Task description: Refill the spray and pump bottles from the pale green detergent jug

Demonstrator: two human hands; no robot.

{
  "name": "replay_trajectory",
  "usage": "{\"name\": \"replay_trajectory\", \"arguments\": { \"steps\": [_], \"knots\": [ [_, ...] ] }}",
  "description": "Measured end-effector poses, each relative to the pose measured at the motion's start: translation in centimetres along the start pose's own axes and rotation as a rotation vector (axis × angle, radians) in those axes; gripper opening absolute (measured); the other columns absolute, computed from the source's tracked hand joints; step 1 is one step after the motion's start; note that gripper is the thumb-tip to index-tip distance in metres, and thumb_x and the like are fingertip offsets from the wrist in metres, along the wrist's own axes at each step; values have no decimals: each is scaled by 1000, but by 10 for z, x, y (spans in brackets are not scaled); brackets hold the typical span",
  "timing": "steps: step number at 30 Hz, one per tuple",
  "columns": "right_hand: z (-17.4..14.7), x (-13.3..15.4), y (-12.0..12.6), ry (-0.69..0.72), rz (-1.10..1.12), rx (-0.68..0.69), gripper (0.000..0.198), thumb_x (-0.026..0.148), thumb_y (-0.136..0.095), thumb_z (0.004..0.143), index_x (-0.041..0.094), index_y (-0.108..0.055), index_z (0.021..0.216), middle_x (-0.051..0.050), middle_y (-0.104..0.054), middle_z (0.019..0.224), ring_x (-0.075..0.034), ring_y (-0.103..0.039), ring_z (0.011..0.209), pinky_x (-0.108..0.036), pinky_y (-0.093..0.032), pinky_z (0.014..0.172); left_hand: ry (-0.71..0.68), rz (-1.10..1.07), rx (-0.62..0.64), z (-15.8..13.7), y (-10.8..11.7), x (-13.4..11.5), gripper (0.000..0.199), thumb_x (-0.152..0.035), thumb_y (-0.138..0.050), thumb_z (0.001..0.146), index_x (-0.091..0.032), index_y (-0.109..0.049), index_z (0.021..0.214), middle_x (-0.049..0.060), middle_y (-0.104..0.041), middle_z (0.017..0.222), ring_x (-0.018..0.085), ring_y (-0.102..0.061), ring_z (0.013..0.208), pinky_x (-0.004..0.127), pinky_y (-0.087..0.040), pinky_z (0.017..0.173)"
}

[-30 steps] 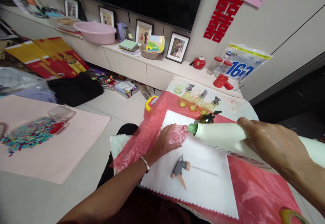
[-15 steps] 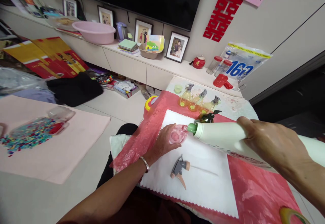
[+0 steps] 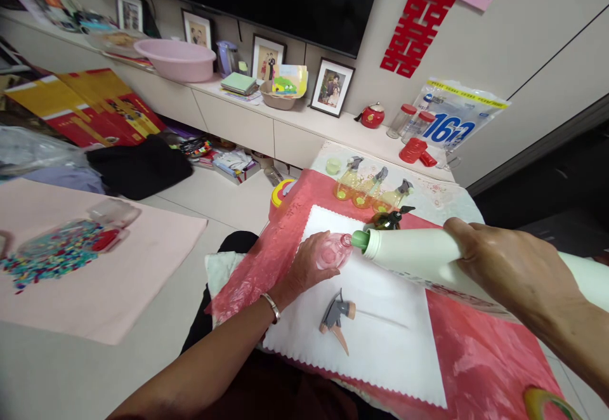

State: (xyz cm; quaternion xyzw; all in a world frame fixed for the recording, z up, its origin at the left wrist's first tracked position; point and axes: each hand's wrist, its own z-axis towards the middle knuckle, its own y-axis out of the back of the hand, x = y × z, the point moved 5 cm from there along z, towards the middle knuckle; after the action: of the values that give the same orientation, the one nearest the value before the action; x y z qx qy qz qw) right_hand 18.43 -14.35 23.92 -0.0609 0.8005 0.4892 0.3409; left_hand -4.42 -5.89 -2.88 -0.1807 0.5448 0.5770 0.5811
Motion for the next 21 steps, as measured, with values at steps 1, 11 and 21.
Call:
{"name": "replay_trajectory", "arguments": {
  "steps": [1, 11, 21],
  "knots": [
    [0, 0, 0, 3, 1, -6, 8, 36, -51, 94, 31, -51, 101, 0, -66, 88, -25, -65, 85, -31, -38, 66, 0, -2, -1, 0, 0, 0, 97, -44, -91, 65, -22, -42, 146, 15, -58, 143, 36, -56, 132, 54, -45, 114],
    [0, -1, 0, 7, 16, -18, 11, 36, -53, 91, 32, -53, 101, 0, -67, 89, -26, -66, 84, -31, -39, 65, -13, 6, -10, -1, -1, 1, 97, -45, -90, 66, -22, -42, 146, 15, -58, 143, 36, -56, 132, 54, -45, 115],
    [0, -1, 0, -23, 95, -13, 12, 38, -51, 89, 33, -53, 99, 0, -66, 86, -25, -65, 82, -32, -40, 66, -15, 7, -9, -1, -1, 1, 97, -45, -91, 65, -22, -42, 146, 15, -57, 143, 36, -56, 132, 54, -45, 114]
  ]
}}
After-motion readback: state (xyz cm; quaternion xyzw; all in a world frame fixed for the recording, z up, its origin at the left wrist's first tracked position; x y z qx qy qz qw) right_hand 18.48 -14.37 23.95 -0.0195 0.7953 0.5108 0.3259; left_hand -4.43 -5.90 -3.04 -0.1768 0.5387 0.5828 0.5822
